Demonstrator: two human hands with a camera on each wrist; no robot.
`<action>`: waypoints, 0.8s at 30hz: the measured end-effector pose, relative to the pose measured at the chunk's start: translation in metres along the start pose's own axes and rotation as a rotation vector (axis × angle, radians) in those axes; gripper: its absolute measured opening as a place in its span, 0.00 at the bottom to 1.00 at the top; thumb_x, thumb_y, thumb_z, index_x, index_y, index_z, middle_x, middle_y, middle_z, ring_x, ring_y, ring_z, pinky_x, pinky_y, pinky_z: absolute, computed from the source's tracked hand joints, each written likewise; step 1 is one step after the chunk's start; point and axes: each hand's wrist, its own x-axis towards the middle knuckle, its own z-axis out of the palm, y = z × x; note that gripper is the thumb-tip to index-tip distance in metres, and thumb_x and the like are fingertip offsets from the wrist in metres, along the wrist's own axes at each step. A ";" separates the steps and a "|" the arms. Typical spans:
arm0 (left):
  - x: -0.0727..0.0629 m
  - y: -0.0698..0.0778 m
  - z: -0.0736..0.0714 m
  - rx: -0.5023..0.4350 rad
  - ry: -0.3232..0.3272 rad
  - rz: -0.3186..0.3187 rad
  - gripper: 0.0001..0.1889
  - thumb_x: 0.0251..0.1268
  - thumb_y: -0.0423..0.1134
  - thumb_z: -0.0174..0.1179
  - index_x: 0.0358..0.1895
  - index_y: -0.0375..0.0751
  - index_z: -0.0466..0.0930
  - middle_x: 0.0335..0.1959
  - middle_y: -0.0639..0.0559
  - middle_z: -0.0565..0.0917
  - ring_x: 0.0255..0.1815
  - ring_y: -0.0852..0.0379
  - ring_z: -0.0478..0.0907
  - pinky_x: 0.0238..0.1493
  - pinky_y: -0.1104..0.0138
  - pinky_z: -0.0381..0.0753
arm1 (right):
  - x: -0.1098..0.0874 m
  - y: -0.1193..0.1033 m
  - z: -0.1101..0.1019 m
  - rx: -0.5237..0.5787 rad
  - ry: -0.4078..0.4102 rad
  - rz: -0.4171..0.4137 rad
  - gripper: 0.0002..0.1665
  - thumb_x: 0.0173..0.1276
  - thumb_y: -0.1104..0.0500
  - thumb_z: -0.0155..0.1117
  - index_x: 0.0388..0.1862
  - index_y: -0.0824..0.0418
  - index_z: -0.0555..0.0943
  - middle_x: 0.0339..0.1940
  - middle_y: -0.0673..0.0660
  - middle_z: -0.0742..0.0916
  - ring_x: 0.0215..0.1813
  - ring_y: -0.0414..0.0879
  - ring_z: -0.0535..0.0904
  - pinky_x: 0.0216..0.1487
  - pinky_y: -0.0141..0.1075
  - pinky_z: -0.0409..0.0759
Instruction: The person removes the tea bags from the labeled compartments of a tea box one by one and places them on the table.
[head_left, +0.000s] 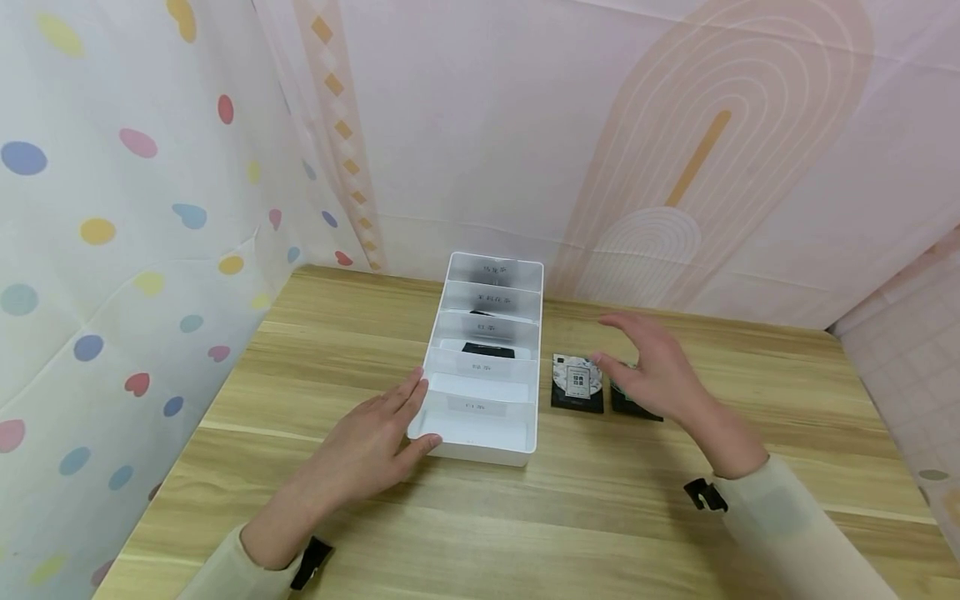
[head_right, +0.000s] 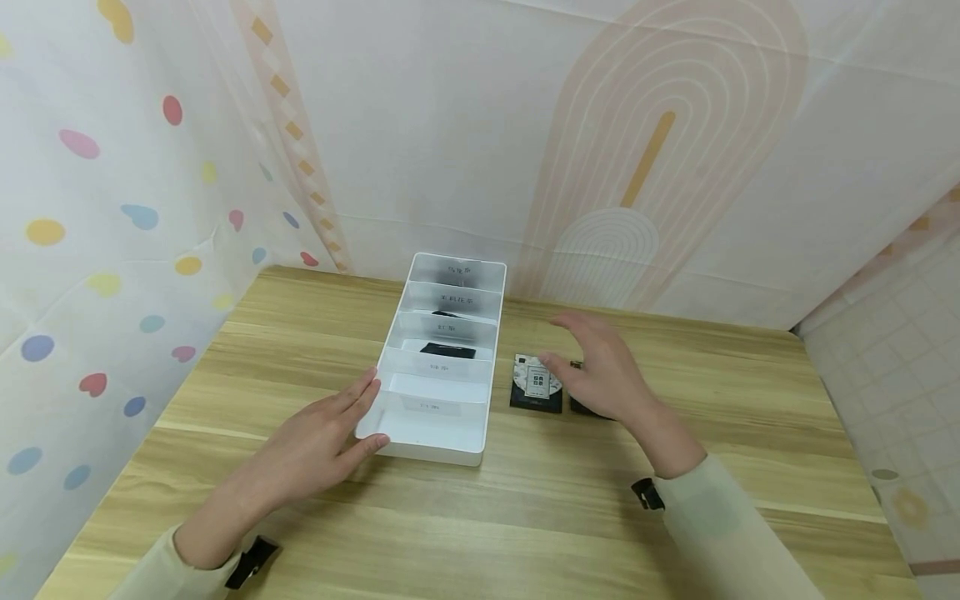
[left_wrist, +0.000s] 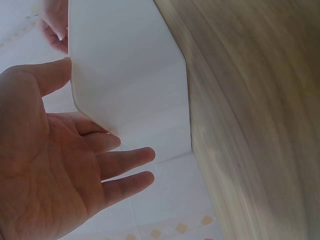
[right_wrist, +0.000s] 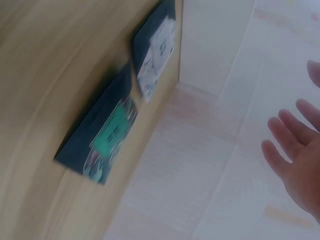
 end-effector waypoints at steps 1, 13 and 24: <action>0.000 0.000 0.000 0.000 0.000 0.000 0.41 0.78 0.54 0.61 0.77 0.23 0.63 0.81 0.33 0.62 0.77 0.38 0.67 0.72 0.44 0.72 | 0.001 -0.001 0.001 0.000 -0.001 -0.012 0.31 0.73 0.56 0.71 0.69 0.70 0.78 0.70 0.68 0.80 0.73 0.67 0.72 0.72 0.64 0.68; 0.001 0.000 -0.001 -0.001 -0.008 -0.002 0.40 0.78 0.54 0.60 0.77 0.23 0.63 0.81 0.33 0.62 0.78 0.39 0.67 0.72 0.45 0.72 | 0.015 -0.013 0.019 -0.034 0.003 -0.185 0.32 0.68 0.55 0.75 0.68 0.66 0.81 0.72 0.65 0.79 0.73 0.65 0.72 0.73 0.63 0.66; 0.001 0.000 -0.001 0.003 0.000 0.002 0.41 0.77 0.55 0.61 0.77 0.23 0.64 0.81 0.33 0.62 0.77 0.38 0.67 0.72 0.45 0.72 | 0.028 -0.030 0.035 -0.054 -0.130 -0.163 0.39 0.72 0.49 0.72 0.77 0.61 0.73 0.76 0.62 0.76 0.77 0.61 0.67 0.77 0.63 0.61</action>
